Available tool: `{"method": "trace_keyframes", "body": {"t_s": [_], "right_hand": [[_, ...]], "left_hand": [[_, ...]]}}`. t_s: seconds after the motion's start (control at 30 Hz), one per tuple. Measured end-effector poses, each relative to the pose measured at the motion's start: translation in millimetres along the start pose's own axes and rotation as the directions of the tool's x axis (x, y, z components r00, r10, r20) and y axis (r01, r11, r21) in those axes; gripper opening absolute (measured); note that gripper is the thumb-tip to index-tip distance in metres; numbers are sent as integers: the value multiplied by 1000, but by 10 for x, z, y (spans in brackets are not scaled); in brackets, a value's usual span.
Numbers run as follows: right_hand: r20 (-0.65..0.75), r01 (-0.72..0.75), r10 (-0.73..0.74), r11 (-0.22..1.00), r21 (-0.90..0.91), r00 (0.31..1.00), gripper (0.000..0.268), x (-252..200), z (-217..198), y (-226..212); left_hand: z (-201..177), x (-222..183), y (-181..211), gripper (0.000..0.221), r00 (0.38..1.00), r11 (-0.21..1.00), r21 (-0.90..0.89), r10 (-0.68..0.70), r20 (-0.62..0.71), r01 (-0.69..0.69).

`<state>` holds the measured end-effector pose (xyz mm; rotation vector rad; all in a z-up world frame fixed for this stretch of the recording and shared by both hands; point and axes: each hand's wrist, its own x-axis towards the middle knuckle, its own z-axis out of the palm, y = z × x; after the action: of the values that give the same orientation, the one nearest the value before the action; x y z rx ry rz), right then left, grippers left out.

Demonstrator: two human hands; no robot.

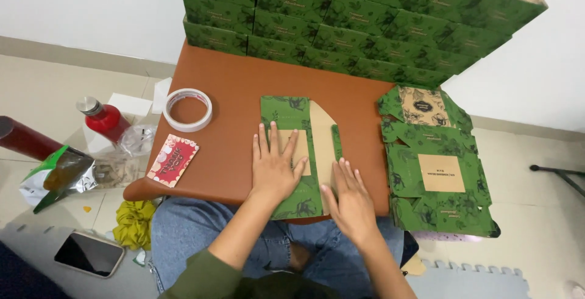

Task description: Folding flat cardboard templates into boxes and stacking them on a pile.

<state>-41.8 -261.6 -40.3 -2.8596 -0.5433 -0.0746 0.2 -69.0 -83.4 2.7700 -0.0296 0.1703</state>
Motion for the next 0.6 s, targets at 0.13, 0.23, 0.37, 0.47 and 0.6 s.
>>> {"method": "trace_keyframes", "body": {"t_s": [0.13,0.23,0.37,0.47,0.6], "right_hand": [[7,-22,22,999,28,1000,60,-290,-17,-18],[34,-56,53,993,103,998,56,-150,-42,-9],[50,-50,47,997,64,998,54,351,13,65],[63,-60,57,996,61,996,56,755,84,141],[49,-73,65,984,163,997,57,943,9,62]], "left_hand": [[22,-6,-4,68,1000,1000,6,11,-20,-11],[54,-1,-9,69,999,1000,16,16,-40,-15],[47,-3,-18,68,999,1000,9,20,-45,-20],[46,1,-27,68,999,1000,10,19,-37,-19],[25,-16,-17,67,999,1000,16,21,-48,-20]]}}
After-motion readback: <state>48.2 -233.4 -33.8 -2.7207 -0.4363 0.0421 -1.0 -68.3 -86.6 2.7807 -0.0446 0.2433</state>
